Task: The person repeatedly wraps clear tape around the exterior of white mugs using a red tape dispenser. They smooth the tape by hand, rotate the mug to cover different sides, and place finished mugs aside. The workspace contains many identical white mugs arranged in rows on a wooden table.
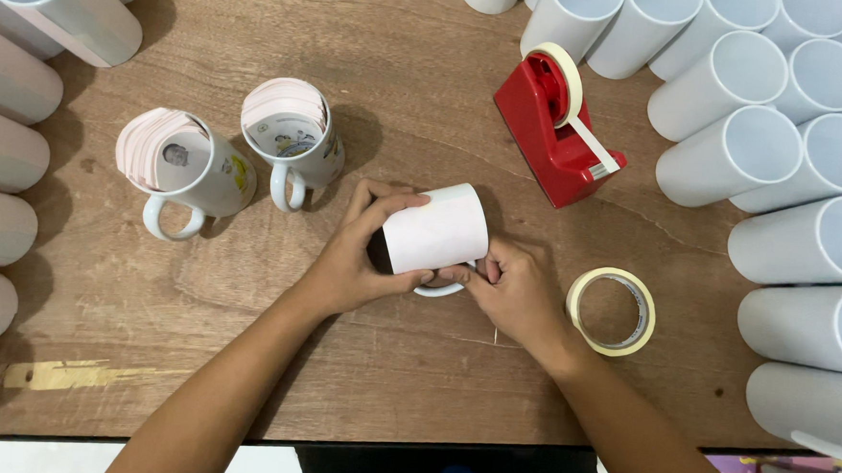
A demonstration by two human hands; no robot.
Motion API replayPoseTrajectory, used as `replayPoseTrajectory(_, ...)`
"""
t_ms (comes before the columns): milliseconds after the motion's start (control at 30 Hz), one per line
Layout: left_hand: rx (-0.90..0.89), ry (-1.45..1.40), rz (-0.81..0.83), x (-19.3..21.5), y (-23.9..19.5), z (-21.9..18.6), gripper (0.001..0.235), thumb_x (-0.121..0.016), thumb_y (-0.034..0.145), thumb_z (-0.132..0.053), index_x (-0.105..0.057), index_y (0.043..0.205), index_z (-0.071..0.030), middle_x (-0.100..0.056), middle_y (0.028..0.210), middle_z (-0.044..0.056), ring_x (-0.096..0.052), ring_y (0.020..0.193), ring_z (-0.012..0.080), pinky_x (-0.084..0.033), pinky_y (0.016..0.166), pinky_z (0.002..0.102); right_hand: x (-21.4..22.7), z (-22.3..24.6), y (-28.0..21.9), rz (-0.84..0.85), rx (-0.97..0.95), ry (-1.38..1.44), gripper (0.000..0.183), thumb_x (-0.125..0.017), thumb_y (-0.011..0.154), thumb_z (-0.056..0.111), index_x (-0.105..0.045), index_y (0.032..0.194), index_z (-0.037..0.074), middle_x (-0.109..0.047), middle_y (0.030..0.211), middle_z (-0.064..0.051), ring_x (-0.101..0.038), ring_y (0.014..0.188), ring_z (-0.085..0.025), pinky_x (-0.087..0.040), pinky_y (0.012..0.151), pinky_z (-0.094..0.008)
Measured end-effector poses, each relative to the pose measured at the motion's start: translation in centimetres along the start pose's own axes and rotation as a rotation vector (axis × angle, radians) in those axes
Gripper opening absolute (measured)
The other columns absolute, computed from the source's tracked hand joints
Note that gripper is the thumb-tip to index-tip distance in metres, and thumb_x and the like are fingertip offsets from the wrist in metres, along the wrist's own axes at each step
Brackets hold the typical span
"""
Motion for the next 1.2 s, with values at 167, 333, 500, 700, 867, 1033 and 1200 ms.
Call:
replayPoseTrajectory(167, -0.026, 0.012, -0.016, 0.0, 0.0, -0.6, 0.071, -0.085, 0.065, -0.024, -0.054, 0.126, -0.005, -0.045, 0.116, 0.016, -0.047, 0.124, 0.0408, -0.034, 0.105, 0.055, 0.0, 0.3, -0.1, 0.006, 0.021, 0.000, 0.046, -0.081, 0.073, 0.021, -0.041, 0.053, 0.008, -0.051, 0.044, -0.011, -0.051, 0.043, -0.027, -0.038, 0.044, -0.032)
replayPoseTrajectory(333, -0.064, 0.052, -0.052, 0.6, -0.2, -1.5, 0.080, -0.084, 0.067, -0.027, -0.043, 0.132, -0.003, -0.043, 0.125, 0.020, -0.042, 0.127, 0.0435, -0.032, 0.106, 0.059, 0.0, 0.3, -0.2, 0.015, 0.034, -0.013, 0.045, -0.082, 0.071, 0.019, -0.043, 0.053, 0.008, -0.053, 0.045, -0.010, -0.054, 0.045, -0.026, -0.040, 0.045, -0.032)
replayPoseTrajectory(500, -0.050, 0.252, -0.109, 1.4, -0.8, -1.4, 0.093, -0.090, 0.062, -0.033, -0.038, 0.134, -0.007, -0.036, 0.113, 0.011, -0.040, 0.109, 0.0306, -0.037, 0.099, 0.045, 0.0, 0.2, -0.4, 0.020, 0.058, -0.026, 0.039, -0.079, 0.072, 0.019, -0.045, 0.055, 0.008, -0.054, 0.048, -0.012, -0.056, 0.047, -0.030, -0.041, 0.045, -0.035)
replayPoseTrajectory(700, -0.063, 0.191, -0.128, 1.4, -1.6, 0.2, 0.081, -0.088, 0.065, -0.025, -0.033, 0.120, -0.004, -0.054, 0.065, 0.004, -0.056, 0.061, 0.0247, -0.046, 0.061, 0.038, 0.2, 1.2, -0.7, -0.003, 0.118, -0.074, 0.036, -0.078, 0.072, 0.017, -0.046, 0.057, 0.009, -0.054, 0.050, -0.011, -0.056, 0.049, -0.029, -0.041, 0.045, -0.034)
replayPoseTrajectory(867, -0.061, 0.136, -0.135, 1.5, -1.2, -0.8, 0.082, -0.085, 0.069, -0.022, -0.028, 0.124, -0.002, -0.068, 0.083, 0.012, -0.066, 0.081, 0.0280, -0.049, 0.081, 0.040, 0.3, 1.5, -0.9, -0.005, 0.138, -0.060, 0.035, -0.078, 0.076, 0.021, -0.048, 0.064, 0.008, -0.052, 0.054, -0.011, -0.057, 0.050, -0.026, -0.044, 0.043, -0.032)
replayPoseTrajectory(1033, -0.032, -0.079, -0.165, 1.9, -1.5, 0.9, 0.086, -0.081, 0.074, -0.016, -0.020, 0.132, 0.001, -0.067, 0.107, 0.020, -0.065, 0.102, 0.0333, -0.049, 0.093, 0.045, -0.2, 0.8, -1.5, 0.048, 0.124, 0.082, 0.033, -0.081, 0.074, 0.024, -0.056, 0.079, 0.004, -0.056, 0.072, -0.010, -0.062, 0.064, -0.022, -0.053, 0.047, -0.027)
replayPoseTrajectory(1200, -0.107, -0.220, -0.070, 1.5, -1.2, -0.7, 0.081, -0.075, 0.081, -0.015, -0.016, 0.135, -0.003, -0.056, 0.125, 0.021, -0.053, 0.121, 0.0354, -0.040, 0.104, 0.050, 0.3, -0.3, -1.7, -0.044, 0.107, 0.310, 0.038, -0.080, 0.070, 0.001, -0.057, 0.100, -0.004, -0.056, 0.097, -0.014, -0.066, 0.081, -0.023, -0.061, 0.066, -0.032)
Point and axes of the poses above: each hand's wrist, its own y-axis towards the middle knuckle, its own x-axis out of the back of the hand, z = x × y, the point moved 10 cm from there along y, towards the middle knuckle
